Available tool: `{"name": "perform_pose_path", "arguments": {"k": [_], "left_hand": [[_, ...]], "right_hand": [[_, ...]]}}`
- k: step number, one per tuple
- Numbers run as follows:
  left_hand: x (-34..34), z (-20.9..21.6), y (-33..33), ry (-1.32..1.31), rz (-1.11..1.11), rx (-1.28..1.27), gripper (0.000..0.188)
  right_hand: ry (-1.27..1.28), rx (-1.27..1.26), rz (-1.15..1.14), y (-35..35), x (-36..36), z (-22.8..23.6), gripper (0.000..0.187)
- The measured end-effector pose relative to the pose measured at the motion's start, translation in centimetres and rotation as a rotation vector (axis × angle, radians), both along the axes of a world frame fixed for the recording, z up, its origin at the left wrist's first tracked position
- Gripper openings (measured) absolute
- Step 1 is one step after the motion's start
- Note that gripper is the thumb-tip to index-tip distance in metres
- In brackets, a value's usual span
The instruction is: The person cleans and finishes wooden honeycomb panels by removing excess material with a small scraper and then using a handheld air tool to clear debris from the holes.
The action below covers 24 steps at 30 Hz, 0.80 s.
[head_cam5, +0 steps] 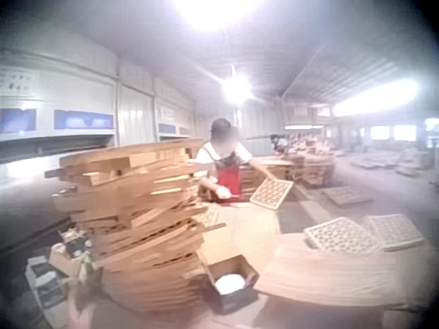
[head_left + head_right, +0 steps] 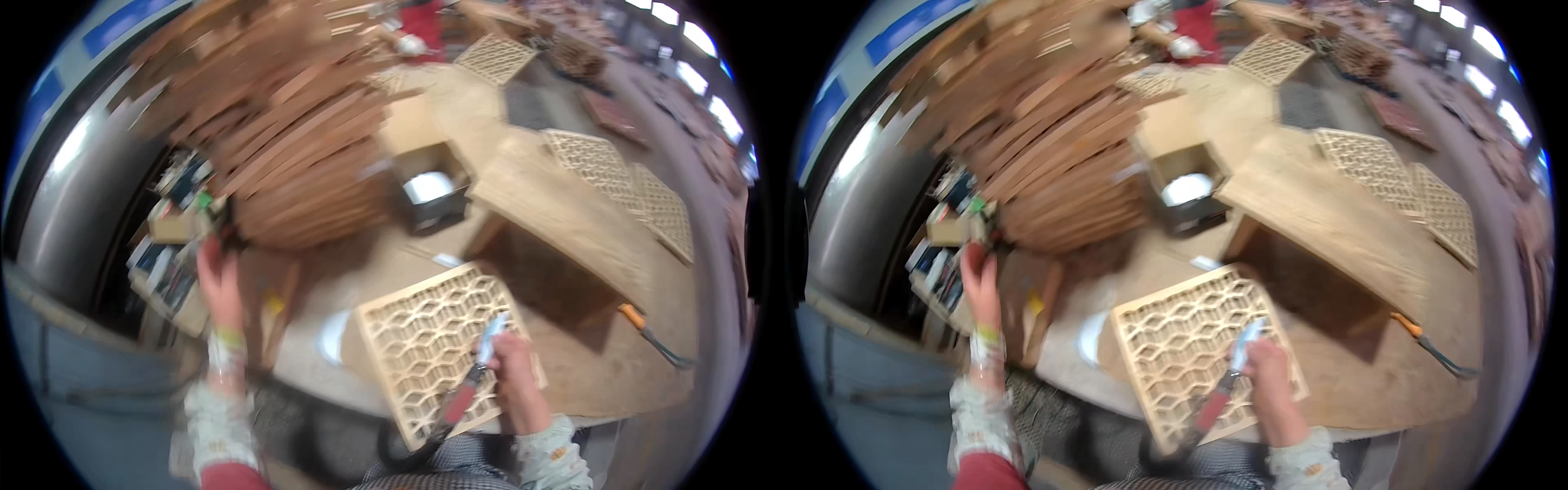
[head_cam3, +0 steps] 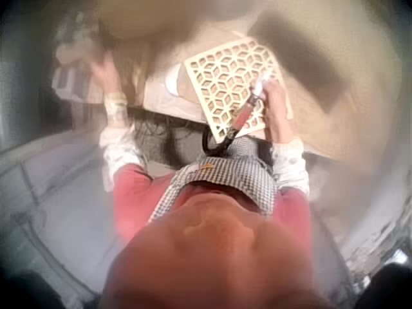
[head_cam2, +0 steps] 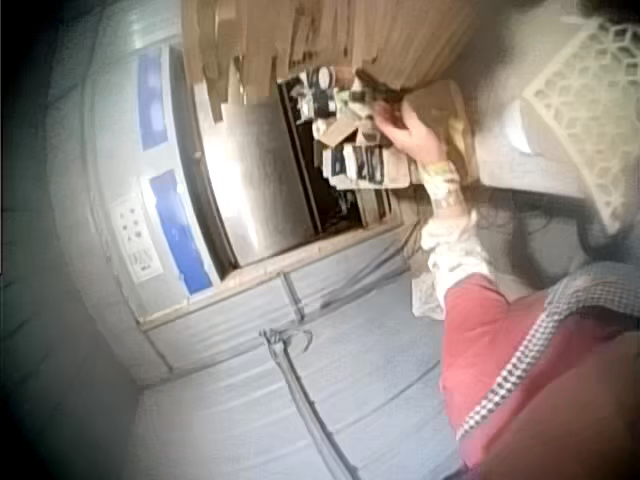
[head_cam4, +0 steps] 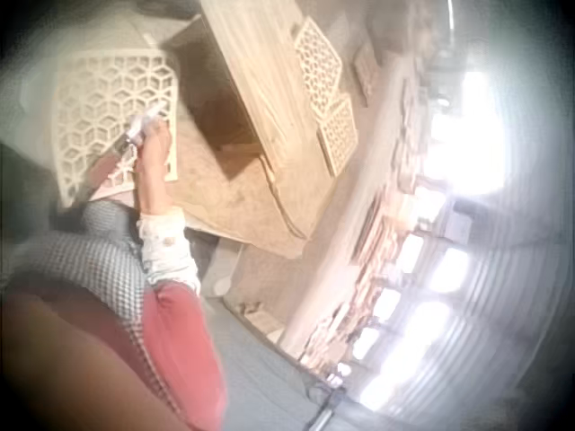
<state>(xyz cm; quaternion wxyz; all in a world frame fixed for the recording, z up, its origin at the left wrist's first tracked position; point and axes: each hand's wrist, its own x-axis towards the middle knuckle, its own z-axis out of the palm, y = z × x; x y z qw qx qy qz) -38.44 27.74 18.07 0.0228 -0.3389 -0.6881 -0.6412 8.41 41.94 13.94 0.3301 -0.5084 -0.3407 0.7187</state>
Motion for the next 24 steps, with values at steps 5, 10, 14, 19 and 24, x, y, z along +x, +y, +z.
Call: {"name": "perform_pose_path", "arguments": {"k": [5,10,14,19,24], "left_hand": [[25.6,2.2,-4.7,-0.303,-0.652,-0.365,0.056],[35.7,0.2,-6.4,-0.227,-0.812,-0.489,0.089],[39.8,-1.2,-8.5,-0.103,-0.593,-0.524,0.102],[40.0,0.8,-11.0,-0.148,-0.708,-0.331,0.071],[42.2,4.7,-13.9,-1.115,-1.508,-0.355,0.066]], "right_hand": [[0.108,-0.116,-0.058,-0.3,-0.9,1.3,0.019],[0.196,0.088,-0.055,-3.7,2.2,5.1,0.021],[0.206,0.275,-0.051,-8.6,2.3,9.5,0.021],[0.343,0.366,0.000,-14.1,5.9,14.5,0.020],[0.516,0.378,0.264,-17.2,11.8,16.6,0.014]]}}
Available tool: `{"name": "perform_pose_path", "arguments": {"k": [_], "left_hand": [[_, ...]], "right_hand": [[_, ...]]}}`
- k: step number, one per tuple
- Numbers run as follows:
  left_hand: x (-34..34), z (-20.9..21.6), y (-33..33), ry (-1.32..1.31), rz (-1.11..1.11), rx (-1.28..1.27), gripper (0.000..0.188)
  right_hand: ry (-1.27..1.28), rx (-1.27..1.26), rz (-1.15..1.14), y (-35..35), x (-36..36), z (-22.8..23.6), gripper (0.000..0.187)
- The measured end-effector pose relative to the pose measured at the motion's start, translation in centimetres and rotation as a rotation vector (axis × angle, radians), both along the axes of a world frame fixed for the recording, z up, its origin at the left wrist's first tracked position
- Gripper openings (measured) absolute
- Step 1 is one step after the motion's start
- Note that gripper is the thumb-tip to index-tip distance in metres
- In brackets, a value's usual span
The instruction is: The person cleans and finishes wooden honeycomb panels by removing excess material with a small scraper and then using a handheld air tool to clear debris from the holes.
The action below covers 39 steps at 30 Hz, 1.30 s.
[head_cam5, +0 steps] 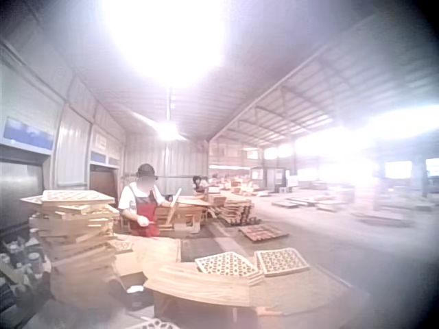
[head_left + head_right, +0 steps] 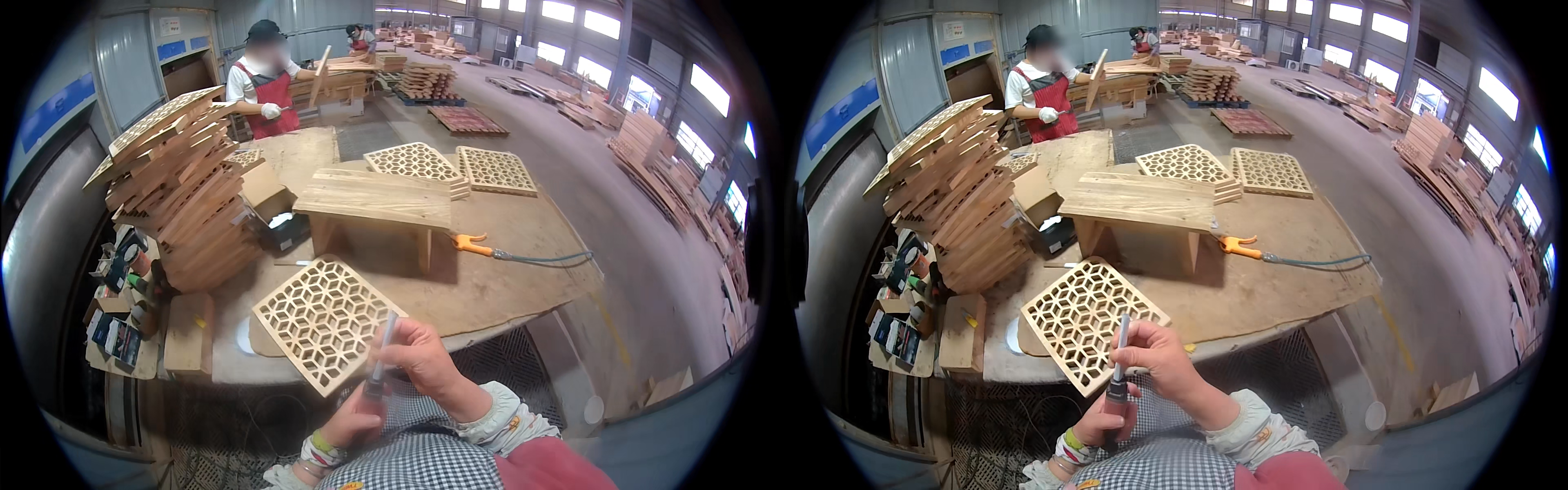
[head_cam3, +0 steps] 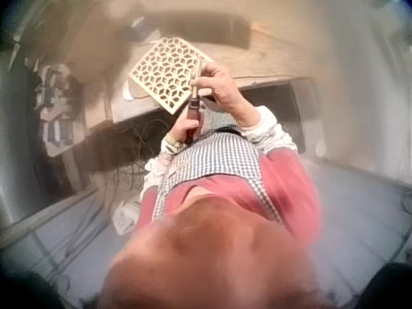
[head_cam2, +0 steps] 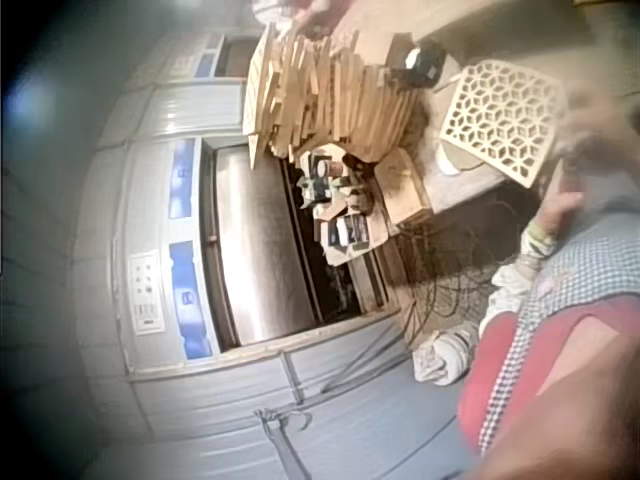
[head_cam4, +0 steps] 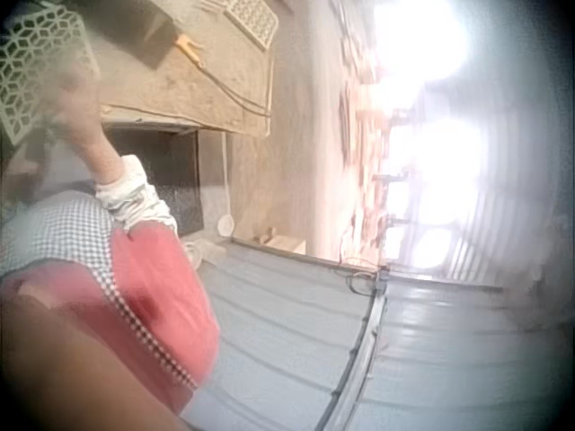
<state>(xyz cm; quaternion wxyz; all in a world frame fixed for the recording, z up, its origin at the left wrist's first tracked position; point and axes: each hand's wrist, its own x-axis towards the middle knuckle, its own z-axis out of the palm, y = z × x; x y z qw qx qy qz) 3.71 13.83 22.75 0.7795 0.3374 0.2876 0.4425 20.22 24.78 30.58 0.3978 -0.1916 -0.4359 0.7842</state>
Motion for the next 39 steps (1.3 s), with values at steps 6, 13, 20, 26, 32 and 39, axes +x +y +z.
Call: {"name": "perform_pose_path", "arguments": {"k": [6,13,20,26,32,39], "left_hand": [[4.9,-2.0,-1.0,-0.022,0.019,0.049,0.064],[7.2,0.0,0.0,0.155,-0.067,0.005,0.068],[9.9,0.8,0.5,-0.016,-0.201,-0.053,0.069],[10.7,1.8,2.6,0.127,-0.096,-0.024,0.073],[11.5,2.8,3.8,0.184,-0.055,0.031,0.063],[10.1,0.8,2.4,0.209,-0.016,0.020,0.050]], "right_hand": [[0.030,0.060,-0.115,-2.2,5.4,-0.1,0.014],[0.089,0.084,-0.267,-3.3,9.5,-1.9,0.010],[0.248,0.002,-0.218,-2.9,12.1,-2.0,0.029],[0.285,-0.091,-0.183,-1.4,12.2,-2.2,0.035],[0.296,-0.023,-0.234,-0.2,10.6,-3.3,0.038],[0.317,-0.164,-0.187,-0.1,9.8,-4.7,0.042]]}}
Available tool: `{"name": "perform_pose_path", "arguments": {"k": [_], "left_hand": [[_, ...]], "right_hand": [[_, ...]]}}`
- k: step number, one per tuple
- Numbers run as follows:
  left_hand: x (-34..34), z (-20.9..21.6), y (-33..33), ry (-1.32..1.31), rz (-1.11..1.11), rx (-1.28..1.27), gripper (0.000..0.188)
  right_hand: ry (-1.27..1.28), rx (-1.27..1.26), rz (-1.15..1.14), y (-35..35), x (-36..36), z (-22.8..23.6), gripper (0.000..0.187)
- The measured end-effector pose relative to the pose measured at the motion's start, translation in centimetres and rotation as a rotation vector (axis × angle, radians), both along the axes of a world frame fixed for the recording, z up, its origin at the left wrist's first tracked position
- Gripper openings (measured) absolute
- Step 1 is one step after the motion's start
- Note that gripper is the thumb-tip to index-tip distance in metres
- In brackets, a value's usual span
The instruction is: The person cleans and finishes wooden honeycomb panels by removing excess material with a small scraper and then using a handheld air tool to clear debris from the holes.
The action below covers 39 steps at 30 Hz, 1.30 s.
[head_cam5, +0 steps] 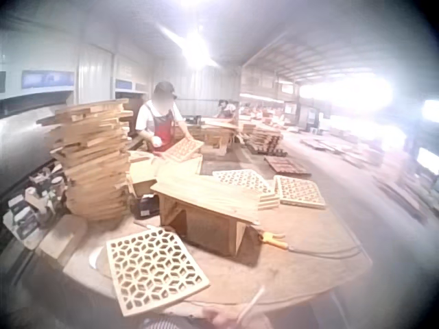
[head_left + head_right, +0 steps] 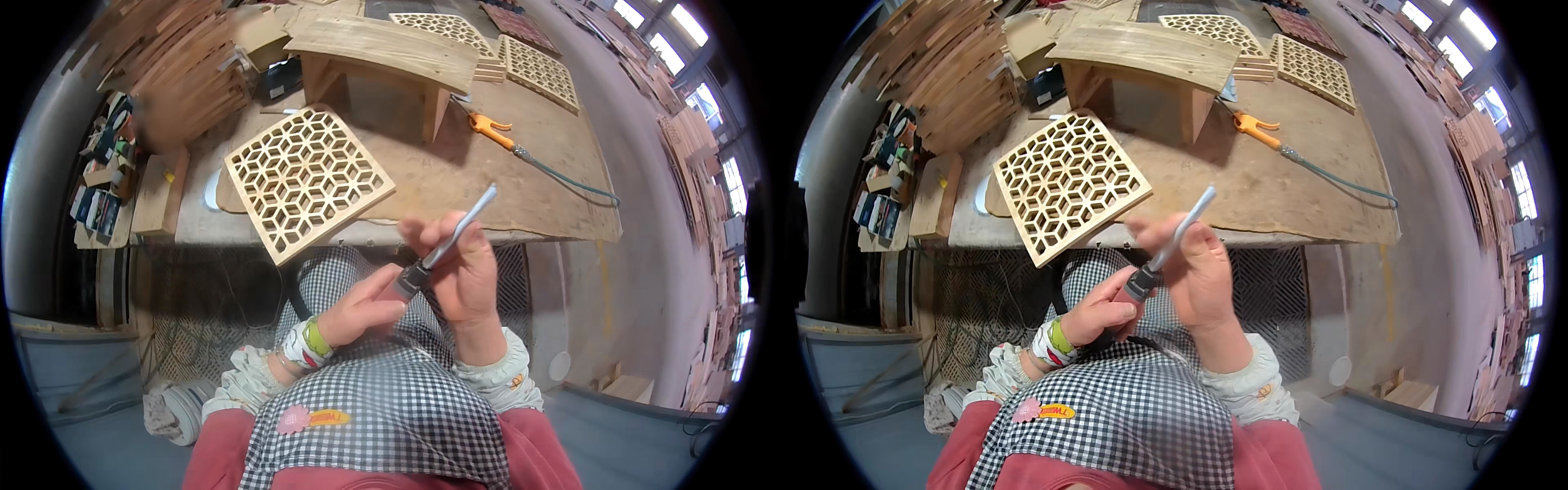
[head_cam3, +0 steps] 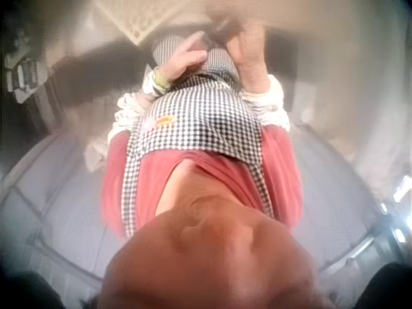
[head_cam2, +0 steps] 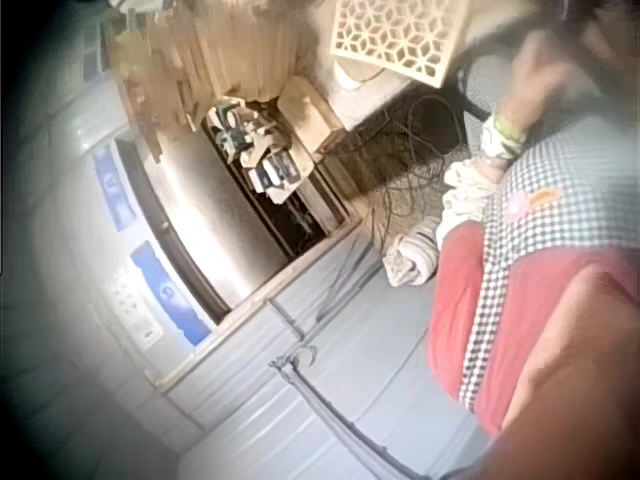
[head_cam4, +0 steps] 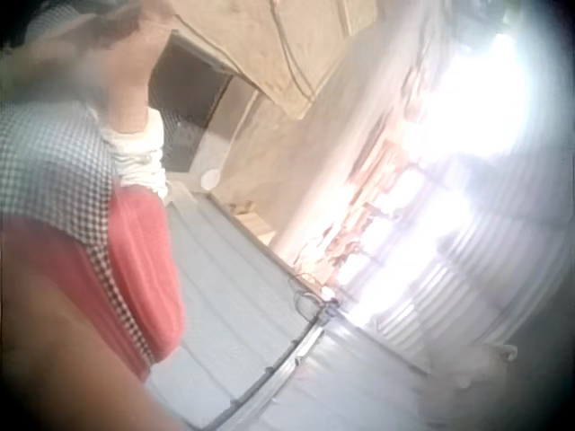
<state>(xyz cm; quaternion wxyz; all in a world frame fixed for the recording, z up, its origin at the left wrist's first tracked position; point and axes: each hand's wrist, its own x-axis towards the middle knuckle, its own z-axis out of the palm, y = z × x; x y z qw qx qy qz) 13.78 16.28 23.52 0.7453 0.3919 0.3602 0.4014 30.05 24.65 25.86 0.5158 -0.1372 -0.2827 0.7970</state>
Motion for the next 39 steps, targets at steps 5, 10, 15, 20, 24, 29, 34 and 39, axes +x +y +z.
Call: {"name": "perform_pose_path", "arguments": {"k": [5,10,15,20,24,29,34,39], "left_hand": [[0.0,-0.1,-0.7,-0.026,-0.005,-0.060,0.039],[-1.0,-1.8,-0.6,-0.170,0.078,-0.091,0.035],[-2.0,-2.5,-0.4,-0.206,0.108,-0.118,0.034],[-2.8,-2.8,-0.2,-0.213,0.133,-0.164,0.037],[-3.7,-3.7,-0.3,-0.242,0.145,-0.190,0.042],[-4.9,-4.6,0.1,-0.281,0.223,-0.167,0.051],[-7.7,-6.3,0.7,-0.268,0.221,-0.172,0.041],[-12.5,-7.8,-0.5,-0.266,0.351,-0.197,0.036]], "right_hand": [[0.152,0.097,0.035,2.6,1.0,0.1,0.038],[-0.050,-0.071,-0.060,1.1,-2.6,0.2,0.039],[0.012,0.033,0.147,1.8,-3.3,-2.7,0.041],[0.038,-0.080,0.157,1.4,-6.0,-2.6,0.043],[0.117,0.001,0.306,2.8,-6.4,-4.4,0.048],[-0.149,-0.035,0.260,2.8,-8.4,-4.7,0.052],[-0.449,0.097,0.344,5.7,-11.0,-6.7,0.072],[-1.035,0.688,0.132,16.8,-16.4,-8.1,0.048]]}}
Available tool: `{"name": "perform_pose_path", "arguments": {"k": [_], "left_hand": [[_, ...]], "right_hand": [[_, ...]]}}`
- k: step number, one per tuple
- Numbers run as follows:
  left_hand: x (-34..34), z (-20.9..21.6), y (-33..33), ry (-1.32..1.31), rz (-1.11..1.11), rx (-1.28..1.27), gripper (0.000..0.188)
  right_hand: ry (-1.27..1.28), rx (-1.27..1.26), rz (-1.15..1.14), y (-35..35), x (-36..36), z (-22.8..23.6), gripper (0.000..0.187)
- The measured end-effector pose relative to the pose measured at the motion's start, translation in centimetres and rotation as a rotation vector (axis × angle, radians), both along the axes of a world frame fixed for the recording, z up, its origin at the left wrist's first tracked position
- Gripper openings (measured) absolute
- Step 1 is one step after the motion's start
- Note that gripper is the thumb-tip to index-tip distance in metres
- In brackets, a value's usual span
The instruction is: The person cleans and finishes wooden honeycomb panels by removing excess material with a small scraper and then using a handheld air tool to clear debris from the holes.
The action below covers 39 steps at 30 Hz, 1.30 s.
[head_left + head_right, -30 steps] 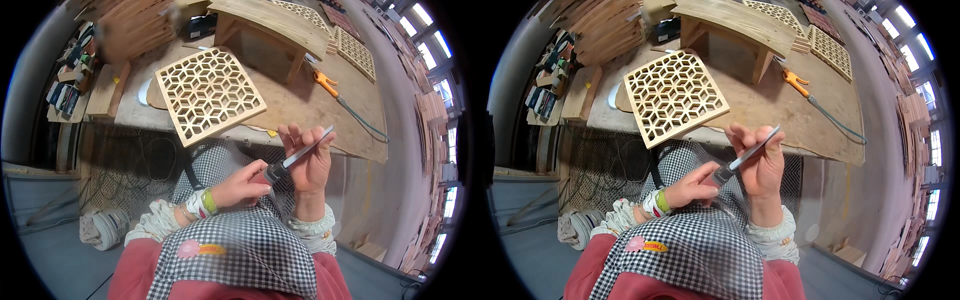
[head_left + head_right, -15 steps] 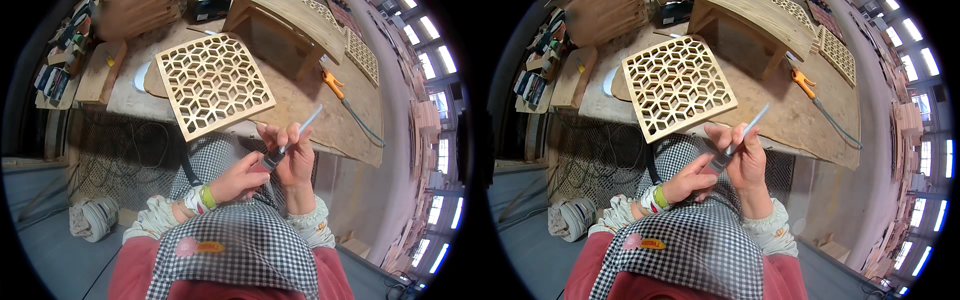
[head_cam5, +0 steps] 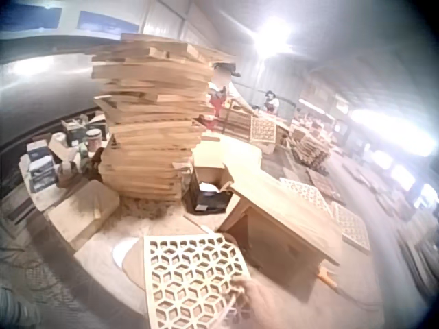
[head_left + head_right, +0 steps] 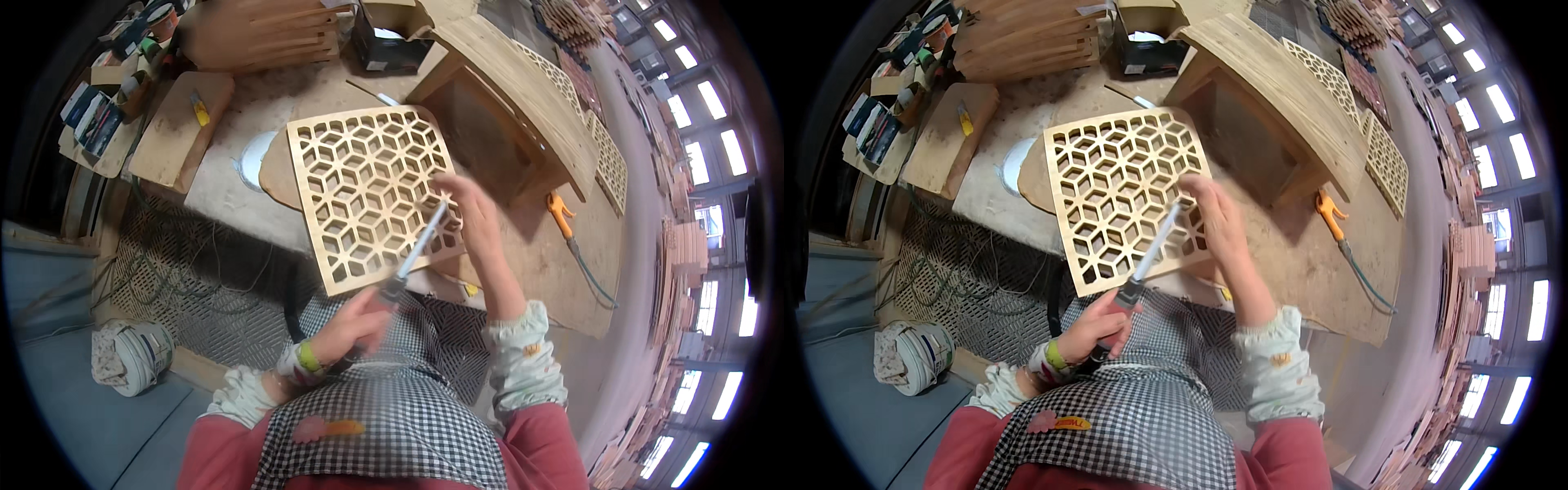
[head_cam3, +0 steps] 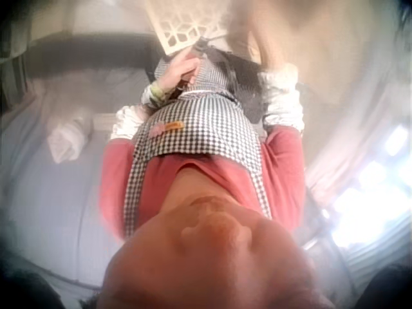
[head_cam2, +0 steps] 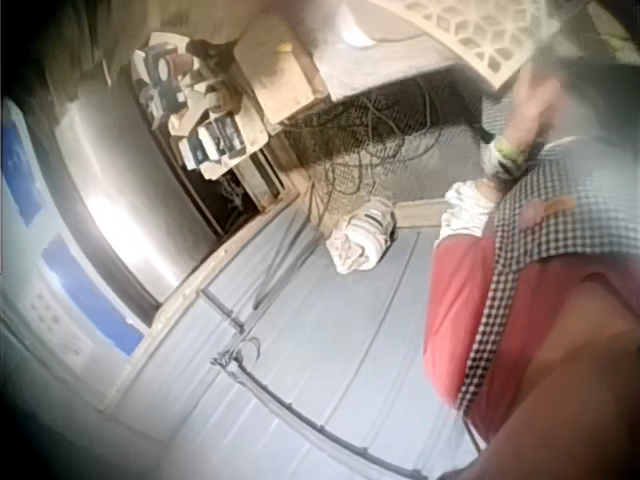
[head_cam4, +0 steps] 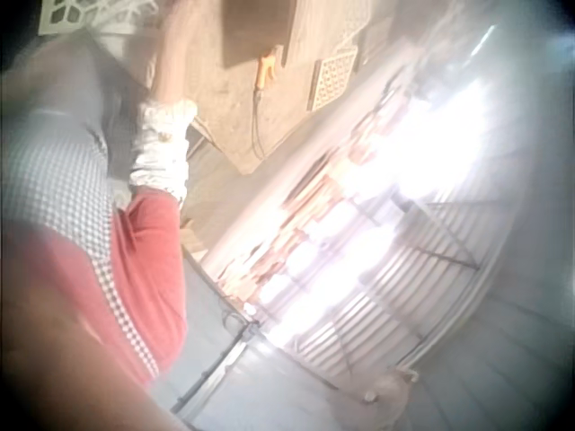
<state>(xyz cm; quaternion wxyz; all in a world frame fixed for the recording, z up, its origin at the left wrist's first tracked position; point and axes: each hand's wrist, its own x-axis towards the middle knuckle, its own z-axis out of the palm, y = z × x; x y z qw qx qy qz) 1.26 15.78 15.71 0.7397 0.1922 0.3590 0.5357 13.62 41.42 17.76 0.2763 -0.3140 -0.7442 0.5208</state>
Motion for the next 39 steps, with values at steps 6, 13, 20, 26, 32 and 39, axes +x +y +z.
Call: {"name": "perform_pose_path", "arguments": {"k": [6,13,20,26,32,39], "left_hand": [[-2.5,-2.4,-2.7,-0.103,0.260,-0.008,0.044],[-4.3,-3.1,-4.4,-0.071,0.288,0.008,0.054],[-3.9,-4.8,-5.0,0.071,0.452,0.077,0.047],[-4.1,-5.6,-4.4,0.084,0.489,-0.054,0.038],[-3.3,-3.3,-7.0,0.158,0.440,0.081,0.039],[-0.9,0.7,-10.4,0.202,0.371,0.039,0.033]], "right_hand": [[-0.452,0.806,0.113,10.2,-10.5,-2.1,0.040],[-0.985,0.622,0.420,12.2,-15.7,0.4,0.041],[-0.910,0.401,0.279,11.5,-6.8,1.0,0.063],[-0.684,0.120,0.098,8.8,1.1,3.7,0.047],[-0.257,0.301,-0.031,0.0,3.8,14.9,0.023],[0.016,0.883,-0.080,-7.1,7.2,19.8,0.023]]}}
